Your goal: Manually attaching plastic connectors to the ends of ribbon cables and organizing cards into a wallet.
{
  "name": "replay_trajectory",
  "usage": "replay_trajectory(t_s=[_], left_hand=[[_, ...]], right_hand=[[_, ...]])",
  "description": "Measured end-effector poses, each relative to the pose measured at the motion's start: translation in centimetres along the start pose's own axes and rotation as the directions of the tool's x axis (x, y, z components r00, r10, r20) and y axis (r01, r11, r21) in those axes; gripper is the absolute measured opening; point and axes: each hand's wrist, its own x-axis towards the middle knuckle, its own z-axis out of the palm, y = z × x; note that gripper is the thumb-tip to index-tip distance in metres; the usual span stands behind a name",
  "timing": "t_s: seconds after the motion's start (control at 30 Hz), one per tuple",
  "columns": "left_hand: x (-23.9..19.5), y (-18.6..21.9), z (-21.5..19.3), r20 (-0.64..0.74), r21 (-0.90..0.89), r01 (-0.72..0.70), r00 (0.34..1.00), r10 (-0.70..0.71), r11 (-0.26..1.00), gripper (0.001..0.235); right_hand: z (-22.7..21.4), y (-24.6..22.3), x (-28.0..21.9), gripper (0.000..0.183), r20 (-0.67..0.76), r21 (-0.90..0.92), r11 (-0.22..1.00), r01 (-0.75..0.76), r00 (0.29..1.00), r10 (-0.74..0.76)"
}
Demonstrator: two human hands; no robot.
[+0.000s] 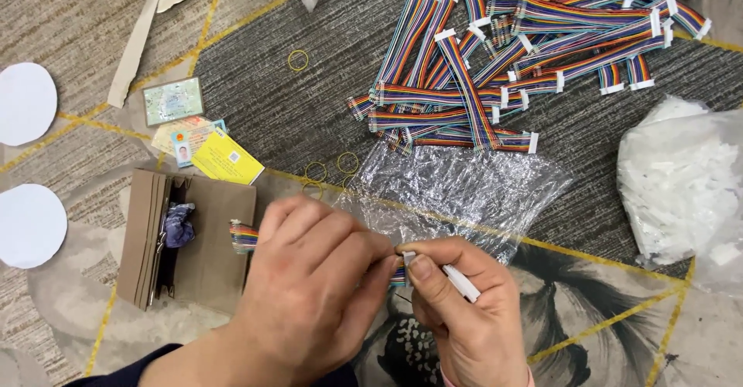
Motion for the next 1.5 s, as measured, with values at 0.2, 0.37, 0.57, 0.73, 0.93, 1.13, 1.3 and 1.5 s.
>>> replay_trajectory(t_s=[0.2, 0.37, 0.57, 0.73, 0.93, 1.13, 1.3, 1.5], left_hand=[[-0.2, -0.1, 0.3, -0.002, -0.011, 0.005, 1.000, -0.005, 1.000, 0.010], [0.0, -1.2, -0.2, 0.096, -0.108, 0.127, 0.989, -0.117, 0.986, 0.018], [0.0, -2.5, -0.8, 0.471, -0.274, 0.558, 0.788, -0.396, 0.783, 0.012], [-0.5, -2.4, -0.2, 0.432, -0.265, 0.473, 0.837, -0.335, 0.840, 0.012], [-4.2, -3.2, 3.1, 0.404, -0.043, 0.195, 0.900, -0.162, 0.980, 0.008], [-4.4, -8.1, 5.0, 0.708, 0.263, 0.241, 0.609, -0.357, 0.934, 0.017], [6.6, -10.2, 6.3, 0.687, 0.225, 0.125, 0.683, -0.248, 0.966, 0.020], [15.1, -13.1, 11.6, 0.692, 0.520, -0.197, 0.668, -0.274, 0.831, 0.037]], right_hand=[[-0.2, 0.3, 0.1, 0.015, -0.019, 0.006, 0.999, -0.036, 0.999, 0.036], [-1.1, 0.0, 0.9, 0.017, 0.117, 0.206, 0.971, -0.120, 0.988, 0.097], [-2.9, -0.5, 2.4, 0.022, 0.235, 0.153, 0.940, -0.304, 0.935, 0.264], [-3.2, -0.4, 2.6, 0.020, 0.187, -0.052, 0.952, -0.301, 0.934, 0.305], [-4.2, 2.3, 3.9, 0.014, 0.025, -0.171, 0.964, -0.202, 0.978, 0.209], [-8.4, 3.7, 7.5, 0.016, -0.046, -0.176, 0.959, -0.221, 0.975, 0.216], [-10.9, 1.1, 9.3, 0.030, -0.220, -0.051, 0.974, -0.220, 0.954, 0.204], [-13.4, -4.6, 8.6, 0.029, -0.275, -0.046, 0.999, -0.011, 0.962, -0.002]])
